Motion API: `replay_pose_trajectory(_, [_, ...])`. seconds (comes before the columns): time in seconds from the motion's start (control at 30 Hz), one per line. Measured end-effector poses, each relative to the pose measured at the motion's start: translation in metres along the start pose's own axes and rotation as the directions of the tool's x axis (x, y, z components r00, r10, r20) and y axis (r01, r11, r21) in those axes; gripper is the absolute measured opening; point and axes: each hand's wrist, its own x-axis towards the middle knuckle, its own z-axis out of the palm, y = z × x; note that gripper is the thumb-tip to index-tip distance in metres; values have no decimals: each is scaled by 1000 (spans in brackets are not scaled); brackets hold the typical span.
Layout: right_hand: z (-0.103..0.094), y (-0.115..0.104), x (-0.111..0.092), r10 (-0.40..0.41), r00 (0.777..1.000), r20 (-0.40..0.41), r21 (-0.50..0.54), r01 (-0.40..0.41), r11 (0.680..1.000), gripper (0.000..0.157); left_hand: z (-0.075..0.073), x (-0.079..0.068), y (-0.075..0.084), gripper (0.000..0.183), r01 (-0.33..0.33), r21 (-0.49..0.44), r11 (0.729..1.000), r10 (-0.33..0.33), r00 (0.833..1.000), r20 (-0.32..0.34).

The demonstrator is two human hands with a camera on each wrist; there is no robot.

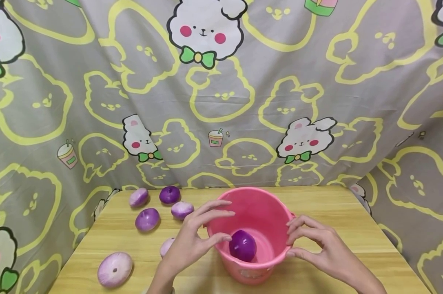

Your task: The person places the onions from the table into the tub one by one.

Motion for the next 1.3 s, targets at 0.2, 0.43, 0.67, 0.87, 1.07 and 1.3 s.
replay_pose_trajectory(0.2, [0,-1,0,5,1000,1,1,-5,1000,44,-5,-1,-3,37,0,20,1000,1,1000,-11])
replay_pose_trajectory(0.43, [-1,0,-1,1,1000,-2,9,-1,1000,42,-16,-2,-4,38,44,13,999,-44,999,-29])
replay_pose_trajectory(0.67, [-1,-2,-1,52,999,13,3,-52,999,38,-24,-6,-7,39,93,-9,996,-94,993,-68])
replay_pose_trajectory(0.87, [-1,-2,1,8,1000,1,-11,-8,1000,41,-28,-14,-14,41,91,10,996,-90,991,-97])
replay_pose_trajectory(1.07, [-3,-3,2,39,999,16,-7,-39,999,39,-33,-19,-18,39,73,4,997,-72,989,-125])
replay_pose_trajectory(1.3, [-2,-3,0,55,998,19,-9,-55,998,38,-37,-27,-22,40,68,-19,998,-69,989,-132])
